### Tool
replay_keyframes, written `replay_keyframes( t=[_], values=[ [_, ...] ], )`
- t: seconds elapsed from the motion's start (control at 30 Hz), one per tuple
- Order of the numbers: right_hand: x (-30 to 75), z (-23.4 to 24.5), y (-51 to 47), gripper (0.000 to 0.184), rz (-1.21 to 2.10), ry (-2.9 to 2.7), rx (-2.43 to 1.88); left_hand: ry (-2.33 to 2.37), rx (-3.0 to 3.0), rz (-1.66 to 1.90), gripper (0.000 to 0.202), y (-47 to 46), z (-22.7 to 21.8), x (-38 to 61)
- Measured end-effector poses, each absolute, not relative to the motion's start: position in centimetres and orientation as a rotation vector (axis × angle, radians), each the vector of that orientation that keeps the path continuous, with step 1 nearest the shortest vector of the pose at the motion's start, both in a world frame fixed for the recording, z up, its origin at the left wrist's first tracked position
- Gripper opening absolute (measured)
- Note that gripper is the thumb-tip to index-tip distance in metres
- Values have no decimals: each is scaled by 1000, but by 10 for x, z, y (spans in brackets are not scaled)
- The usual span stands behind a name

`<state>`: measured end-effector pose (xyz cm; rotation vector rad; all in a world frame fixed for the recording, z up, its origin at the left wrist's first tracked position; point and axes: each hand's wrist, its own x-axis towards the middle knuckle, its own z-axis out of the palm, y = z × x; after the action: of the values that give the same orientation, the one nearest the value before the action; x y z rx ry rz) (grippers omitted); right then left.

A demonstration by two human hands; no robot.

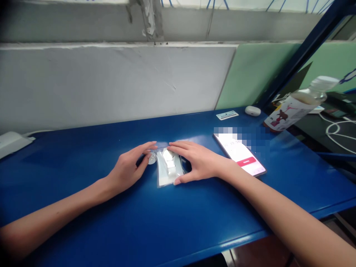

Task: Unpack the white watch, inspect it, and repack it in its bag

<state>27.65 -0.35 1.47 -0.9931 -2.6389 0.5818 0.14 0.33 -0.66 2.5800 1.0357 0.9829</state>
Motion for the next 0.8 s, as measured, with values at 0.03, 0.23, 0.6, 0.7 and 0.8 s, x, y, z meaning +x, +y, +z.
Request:
replay_keyframes(
  t=[0.03,0.23,0.6,0.7,0.8],
  values=[
    [276,15,-3,102,578,-2639,-995,1047,2584,966,34,3,-6,2],
    [275,14,-5,101,566,-2590,-1072,1129,2640,773,38,2,0,4],
    [272,9,-4,107,559,-2570,-1140,1083,2668,373,89,1,4,5],
    [274,14,-4,106,521,-2583,-1166,1079,2673,333,93,1,5,5],
    [278,18,-4,105,497,-2591,-1182,1094,2671,345,92,1,5,6]
  ],
)
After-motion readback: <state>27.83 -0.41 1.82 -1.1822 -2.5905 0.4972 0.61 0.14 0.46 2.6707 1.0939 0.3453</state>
